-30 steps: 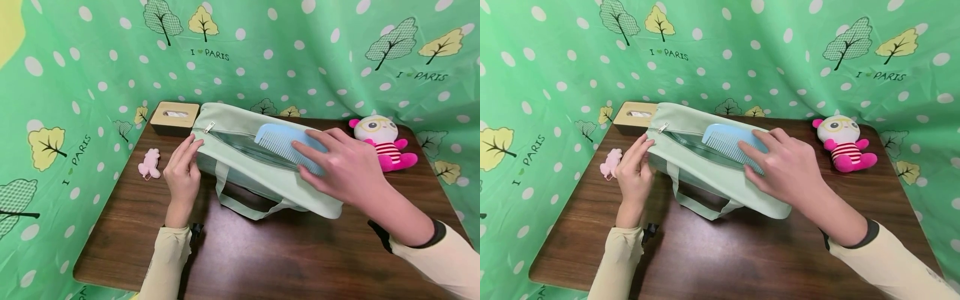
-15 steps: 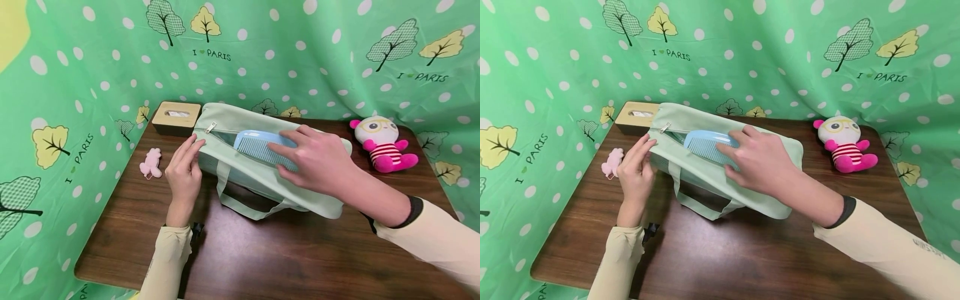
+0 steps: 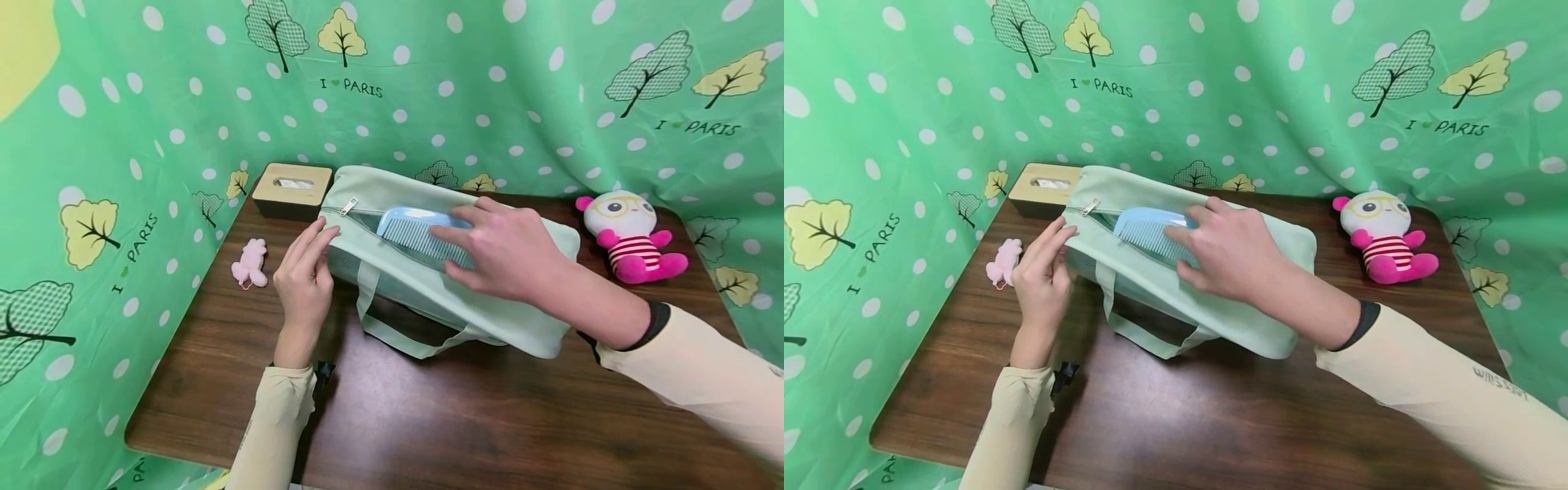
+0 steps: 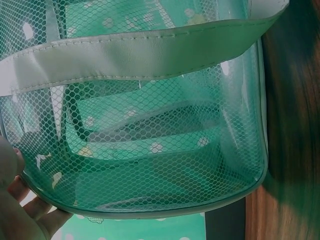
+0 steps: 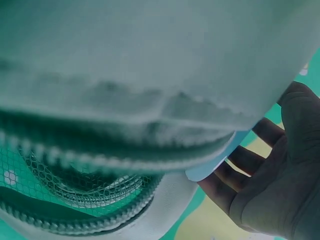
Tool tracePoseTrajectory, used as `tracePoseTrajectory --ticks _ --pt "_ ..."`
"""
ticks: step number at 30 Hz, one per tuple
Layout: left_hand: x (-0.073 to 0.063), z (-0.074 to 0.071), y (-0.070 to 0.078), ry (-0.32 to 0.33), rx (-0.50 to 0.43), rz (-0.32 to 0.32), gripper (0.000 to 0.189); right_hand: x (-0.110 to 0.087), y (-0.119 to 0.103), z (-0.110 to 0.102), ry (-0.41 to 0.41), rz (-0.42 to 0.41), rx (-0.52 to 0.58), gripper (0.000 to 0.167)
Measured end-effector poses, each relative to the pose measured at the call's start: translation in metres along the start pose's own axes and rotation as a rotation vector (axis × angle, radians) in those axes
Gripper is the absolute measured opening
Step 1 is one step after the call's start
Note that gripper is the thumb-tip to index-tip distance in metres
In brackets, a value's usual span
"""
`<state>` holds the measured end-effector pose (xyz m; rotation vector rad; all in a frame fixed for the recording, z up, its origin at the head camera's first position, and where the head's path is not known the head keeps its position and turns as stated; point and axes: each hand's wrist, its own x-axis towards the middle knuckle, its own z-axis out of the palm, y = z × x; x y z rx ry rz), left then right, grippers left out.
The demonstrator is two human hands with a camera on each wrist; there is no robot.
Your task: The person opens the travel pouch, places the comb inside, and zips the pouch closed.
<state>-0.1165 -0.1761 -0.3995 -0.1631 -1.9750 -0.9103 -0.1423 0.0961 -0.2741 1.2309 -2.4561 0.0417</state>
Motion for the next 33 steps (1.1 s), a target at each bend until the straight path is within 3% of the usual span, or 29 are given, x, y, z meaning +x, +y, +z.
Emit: tracePoseTrajectory --ticks 33 --pt "0.0 -0.002 0.0 -0.01 -0.016 0.009 0.025 0.014 0.004 0.013 -0.185 0.035 -0.022 0.042"
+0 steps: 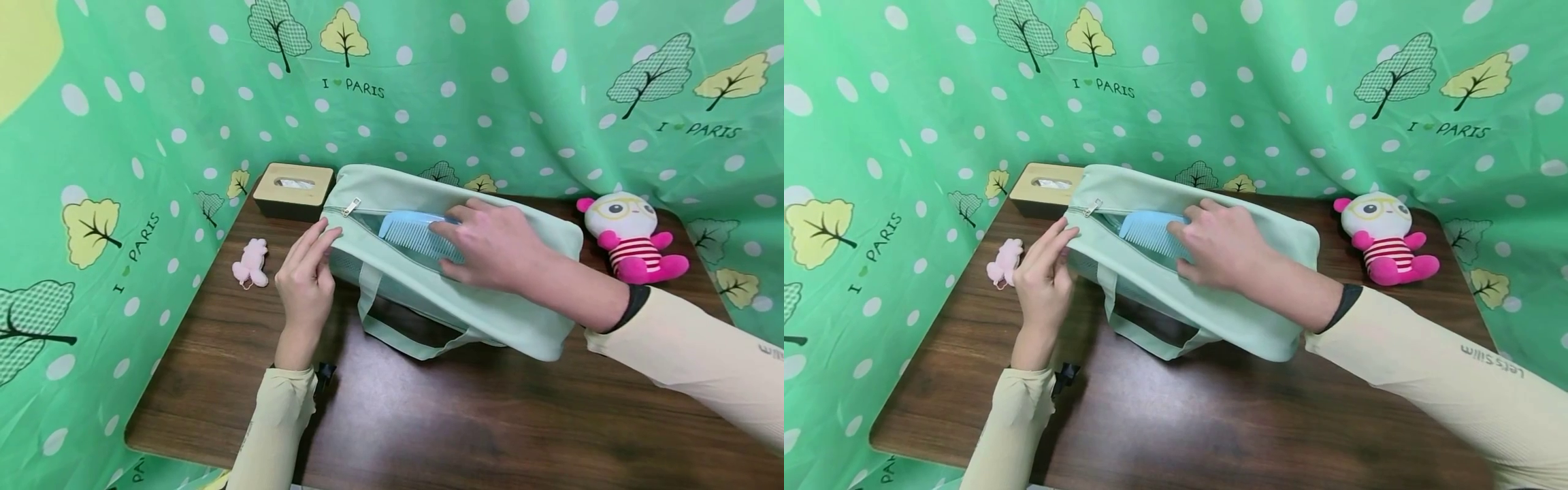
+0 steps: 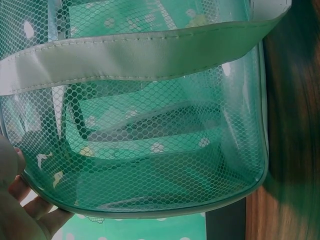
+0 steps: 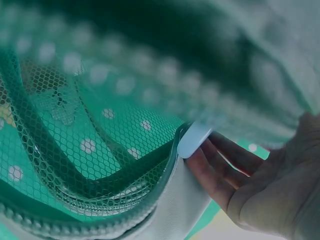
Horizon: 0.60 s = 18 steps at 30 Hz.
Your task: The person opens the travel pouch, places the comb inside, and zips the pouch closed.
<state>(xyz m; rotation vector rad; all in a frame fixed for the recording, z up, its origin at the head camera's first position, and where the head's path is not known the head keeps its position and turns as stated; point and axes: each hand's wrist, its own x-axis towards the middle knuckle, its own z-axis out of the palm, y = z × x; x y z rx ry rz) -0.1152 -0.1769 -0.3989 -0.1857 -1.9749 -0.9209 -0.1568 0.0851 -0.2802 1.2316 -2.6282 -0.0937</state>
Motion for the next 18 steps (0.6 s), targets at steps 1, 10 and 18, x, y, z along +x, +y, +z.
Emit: tracePoseTrajectory --ticks 1,10,18 --pt "0.0 -0.0001 0.0001 0.0 0.0 0.0 0.024 0.0 0.0 -0.0001 -0.001 0.0 0.0 0.041" --pt "-0.0001 -0.0012 -0.0003 0.0 0.002 0.002 0.022 0.0011 0.0003 -0.0018 0.009 0.011 0.022 0.046" --pt "-0.0002 -0.001 -0.001 0.002 0.012 0.012 0.021 0.0088 0.0005 -0.0072 -0.001 0.073 0.1 0.033"
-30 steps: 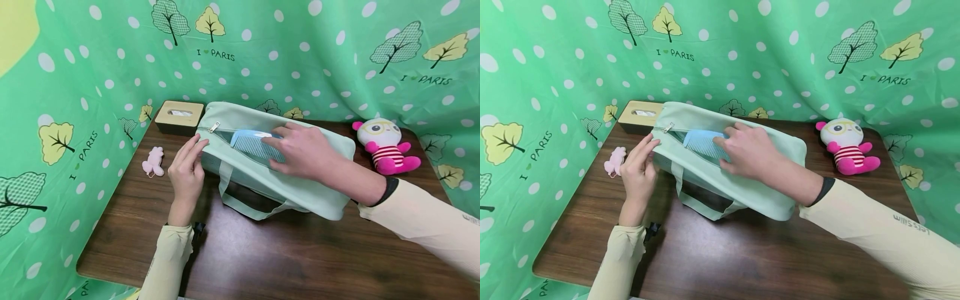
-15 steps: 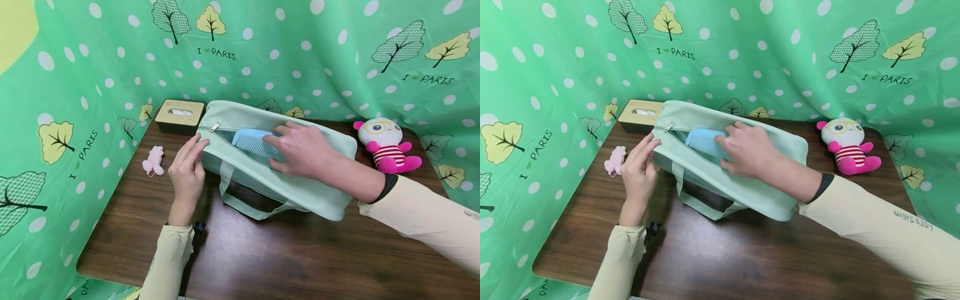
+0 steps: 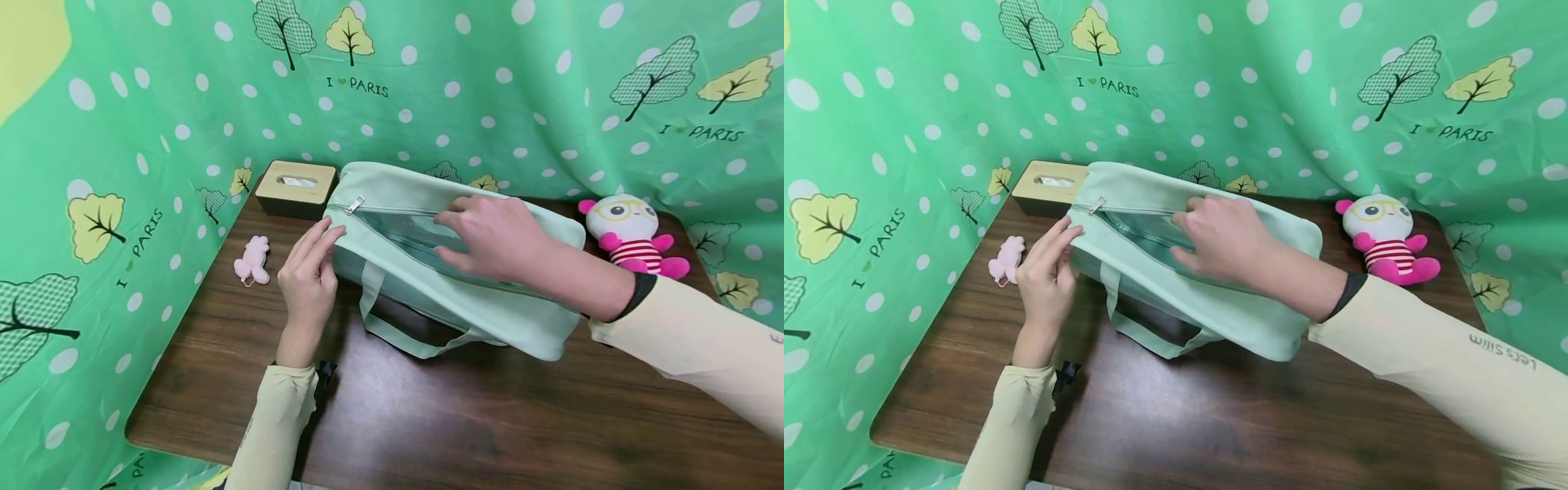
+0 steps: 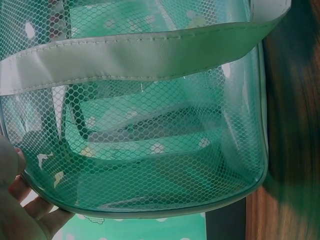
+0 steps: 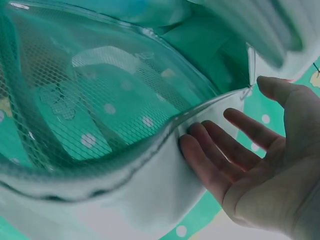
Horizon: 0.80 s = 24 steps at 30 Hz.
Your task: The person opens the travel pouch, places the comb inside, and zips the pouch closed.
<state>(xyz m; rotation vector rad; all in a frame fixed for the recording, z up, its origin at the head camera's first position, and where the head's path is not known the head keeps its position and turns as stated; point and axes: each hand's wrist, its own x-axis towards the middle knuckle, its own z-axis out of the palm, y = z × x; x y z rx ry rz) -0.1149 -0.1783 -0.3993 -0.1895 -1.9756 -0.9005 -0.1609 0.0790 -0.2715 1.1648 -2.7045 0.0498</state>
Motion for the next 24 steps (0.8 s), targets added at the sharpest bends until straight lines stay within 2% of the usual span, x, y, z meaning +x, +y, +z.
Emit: tracePoseTrajectory --ticks 5,8,17,24 --pt "0.0 0.0 0.001 -0.004 0.002 0.002 0.02 0.015 -0.003 -0.01 -0.113 0.076 0.056 0.029" --pt "0.0 0.001 0.002 0.001 -0.004 -0.004 0.02 0.029 -0.005 -0.011 -0.179 0.086 0.102 0.028" --pt "-0.002 0.0 -0.001 0.006 0.0 -0.005 0.022 0.075 -0.016 0.013 -0.306 0.035 0.4 0.026" --pt "-0.003 -0.003 -0.001 -0.01 0.003 -0.006 0.022 0.097 -0.022 0.026 -0.403 0.177 0.476 0.03"
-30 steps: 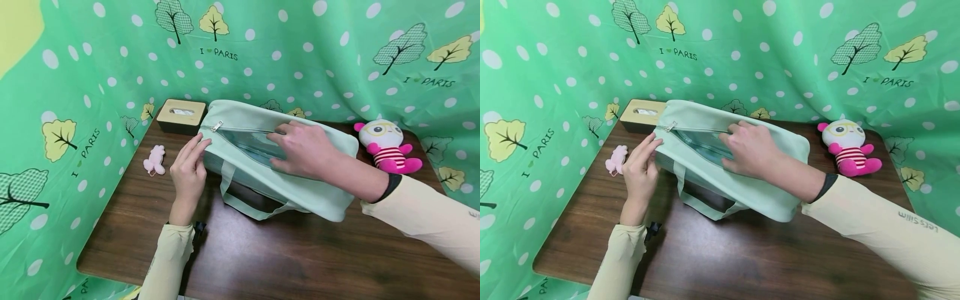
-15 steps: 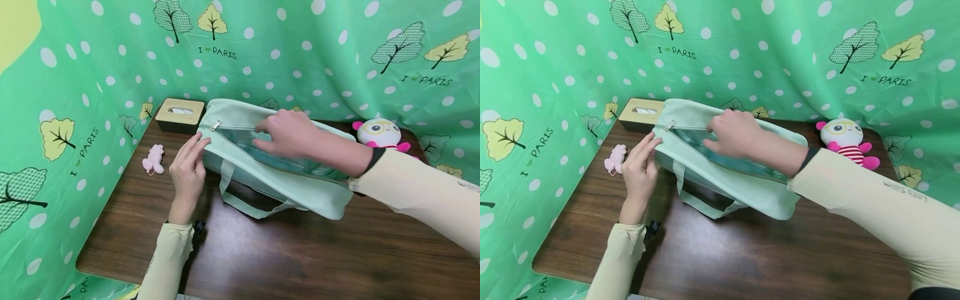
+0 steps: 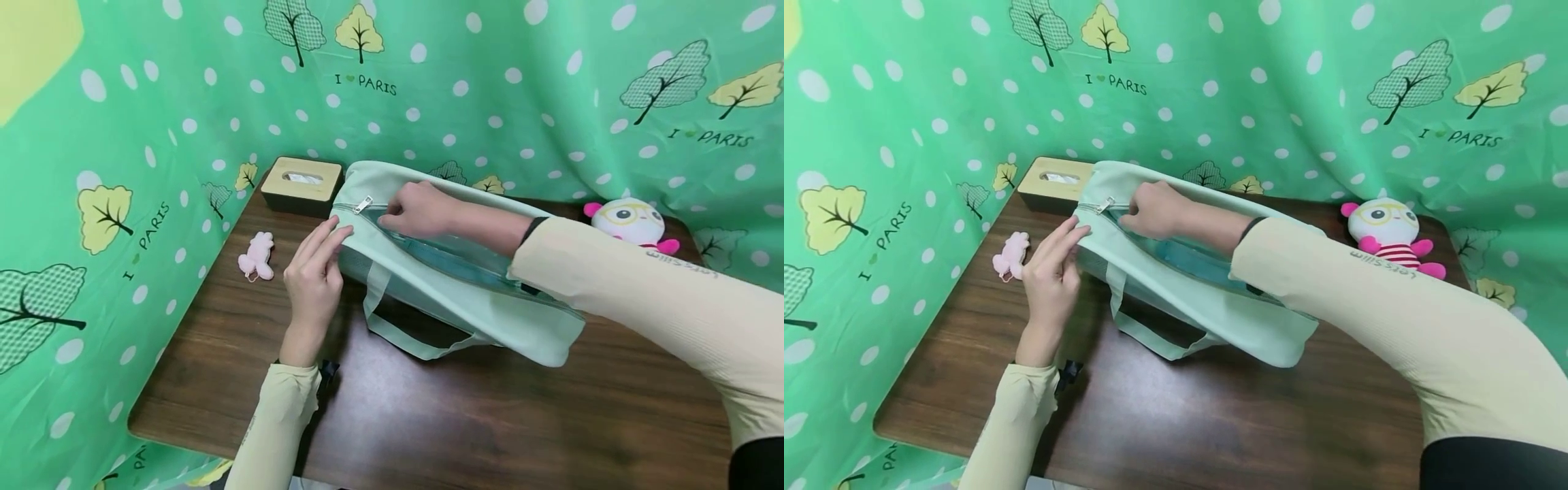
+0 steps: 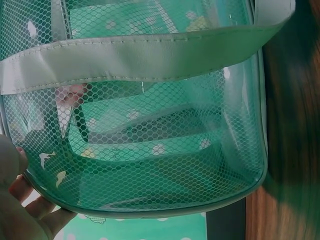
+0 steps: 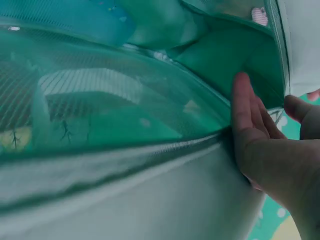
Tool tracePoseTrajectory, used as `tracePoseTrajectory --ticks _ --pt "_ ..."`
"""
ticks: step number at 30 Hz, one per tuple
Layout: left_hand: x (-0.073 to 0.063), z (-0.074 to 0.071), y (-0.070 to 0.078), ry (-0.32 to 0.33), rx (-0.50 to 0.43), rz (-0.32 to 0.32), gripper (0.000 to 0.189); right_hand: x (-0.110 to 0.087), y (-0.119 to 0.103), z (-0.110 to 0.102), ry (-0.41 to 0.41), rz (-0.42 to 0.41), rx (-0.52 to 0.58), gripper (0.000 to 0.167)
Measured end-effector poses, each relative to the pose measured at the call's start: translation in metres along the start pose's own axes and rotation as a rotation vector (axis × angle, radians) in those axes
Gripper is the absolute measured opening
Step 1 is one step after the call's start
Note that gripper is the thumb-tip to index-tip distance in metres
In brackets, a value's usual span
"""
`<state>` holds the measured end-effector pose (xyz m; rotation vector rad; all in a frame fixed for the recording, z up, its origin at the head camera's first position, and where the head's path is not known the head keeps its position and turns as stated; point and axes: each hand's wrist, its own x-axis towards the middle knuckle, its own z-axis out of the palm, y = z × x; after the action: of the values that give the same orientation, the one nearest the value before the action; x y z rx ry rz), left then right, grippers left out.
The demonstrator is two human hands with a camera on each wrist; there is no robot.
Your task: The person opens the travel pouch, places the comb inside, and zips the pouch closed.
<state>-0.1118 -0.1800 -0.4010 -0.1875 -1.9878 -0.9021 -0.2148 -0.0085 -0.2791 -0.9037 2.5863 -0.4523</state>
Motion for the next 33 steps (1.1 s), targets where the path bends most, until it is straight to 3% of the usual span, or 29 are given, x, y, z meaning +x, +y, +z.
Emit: tracePoseTrajectory --ticks 4,9,20,33 --pt "0.0 -0.001 0.001 -0.007 0.002 -0.003 0.022 0.009 -0.005 0.001 -0.028 0.115 0.185 0.031" --pt "-0.001 0.0 0.002 -0.014 0.004 -0.007 0.022 0.016 -0.007 0.008 0.007 0.221 0.381 0.029" --pt "0.0 0.0 0.001 -0.009 0.008 -0.007 0.021 0.02 -0.008 0.009 0.067 0.25 0.561 0.022" --pt "0.0 -0.001 0.002 -0.018 0.027 -0.016 0.023 0.016 -0.005 0.003 0.05 0.274 0.624 0.021"
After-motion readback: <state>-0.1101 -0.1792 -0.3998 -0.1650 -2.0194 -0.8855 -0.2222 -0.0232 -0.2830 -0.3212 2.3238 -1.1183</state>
